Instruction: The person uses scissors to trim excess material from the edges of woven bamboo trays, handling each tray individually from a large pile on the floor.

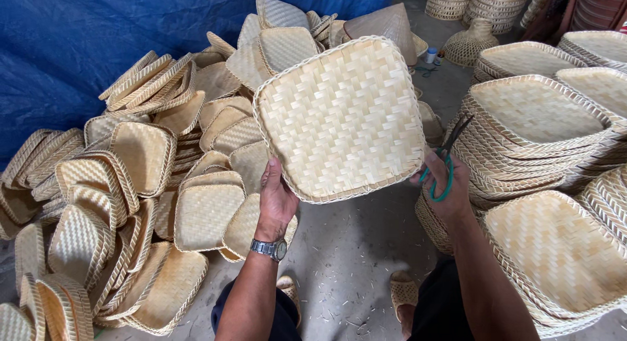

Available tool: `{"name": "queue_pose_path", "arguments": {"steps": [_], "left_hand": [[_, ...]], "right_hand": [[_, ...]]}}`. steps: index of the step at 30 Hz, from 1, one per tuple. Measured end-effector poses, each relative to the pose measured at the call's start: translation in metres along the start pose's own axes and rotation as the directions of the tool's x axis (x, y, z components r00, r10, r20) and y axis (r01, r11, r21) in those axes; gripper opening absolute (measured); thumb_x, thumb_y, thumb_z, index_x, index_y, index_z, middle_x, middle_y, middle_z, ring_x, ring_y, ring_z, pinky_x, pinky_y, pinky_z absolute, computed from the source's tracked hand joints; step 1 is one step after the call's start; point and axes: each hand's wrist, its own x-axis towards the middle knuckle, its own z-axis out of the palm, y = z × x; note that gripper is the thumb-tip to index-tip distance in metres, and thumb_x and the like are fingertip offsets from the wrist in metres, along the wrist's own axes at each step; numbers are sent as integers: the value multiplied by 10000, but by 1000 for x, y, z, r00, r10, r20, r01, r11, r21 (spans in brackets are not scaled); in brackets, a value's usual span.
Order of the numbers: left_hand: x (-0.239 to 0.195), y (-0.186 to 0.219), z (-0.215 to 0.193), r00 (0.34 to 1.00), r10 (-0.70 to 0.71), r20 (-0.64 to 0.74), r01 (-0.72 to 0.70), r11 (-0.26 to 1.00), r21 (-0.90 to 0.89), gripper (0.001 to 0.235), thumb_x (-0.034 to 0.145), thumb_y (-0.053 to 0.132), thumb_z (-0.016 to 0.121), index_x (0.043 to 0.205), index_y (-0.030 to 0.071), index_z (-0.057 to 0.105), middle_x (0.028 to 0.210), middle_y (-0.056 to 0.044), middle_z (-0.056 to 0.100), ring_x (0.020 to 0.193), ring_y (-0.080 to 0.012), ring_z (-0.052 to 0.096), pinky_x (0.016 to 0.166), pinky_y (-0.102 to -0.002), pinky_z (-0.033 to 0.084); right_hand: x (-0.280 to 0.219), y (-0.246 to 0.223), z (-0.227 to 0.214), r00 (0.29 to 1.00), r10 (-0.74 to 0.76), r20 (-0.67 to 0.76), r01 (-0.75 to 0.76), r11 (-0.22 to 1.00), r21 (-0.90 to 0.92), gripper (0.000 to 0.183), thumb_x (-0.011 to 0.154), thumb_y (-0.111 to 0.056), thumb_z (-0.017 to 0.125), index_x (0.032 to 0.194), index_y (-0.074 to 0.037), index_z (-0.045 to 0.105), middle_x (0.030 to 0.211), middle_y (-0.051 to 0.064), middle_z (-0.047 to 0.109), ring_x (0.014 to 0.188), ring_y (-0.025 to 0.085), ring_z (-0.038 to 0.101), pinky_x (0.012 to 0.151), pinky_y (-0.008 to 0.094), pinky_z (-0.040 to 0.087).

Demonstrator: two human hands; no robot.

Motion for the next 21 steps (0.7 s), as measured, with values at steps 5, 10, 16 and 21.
{"name": "queue_pose_path", "arguments": {"steps": [5, 10, 16, 21], "left_hand": [[2, -2, -3, 999, 22, 38, -21, 1000, -8, 483, 1072, 317, 543, 1448, 13, 525, 1438, -110, 605, 1299, -241, 592, 1148, -423, 464], [1, -3, 3, 999, 30, -19, -29, 998, 49, 498, 1069, 349, 524, 1420, -4, 542, 1409, -130, 628, 1249, -247, 631, 1097, -416, 507], [-19, -27, 27, 992, -42, -117, 83, 924, 373, 435, 999, 195, 607, 1413, 125, 496, 1376, -70, 639, 1228, -182, 629, 916, -404, 579], [-28, -52, 31, 996, -29, -88, 49, 971, 236, 526, 959, 43, 634, 1438, 165, 454, 1369, -68, 633, 1175, -202, 663, 850, -367, 640]], "right_hand": [[-3, -18, 10, 993, -83, 84, 102, 961, -258, 153, 978, -129, 678, 1064, -2, 689, 890, 39, 702, 738, 105, 662, 671, 267, 552], [-8, -22, 28, 990, -127, -66, 99, 942, -322, 126, 1018, -143, 732, 1018, -21, 702, 829, -5, 654, 677, 48, 585, 591, 227, 478], [-6, -5, 35, 960, -197, -199, 132, 945, -301, 158, 1026, -169, 742, 979, -32, 678, 732, -18, 623, 586, 41, 579, 493, 214, 447], [-30, 13, 48, 971, -85, -223, 11, 950, -313, 144, 1004, -166, 706, 1018, -23, 704, 757, 29, 655, 606, 82, 620, 480, 227, 388]]}}
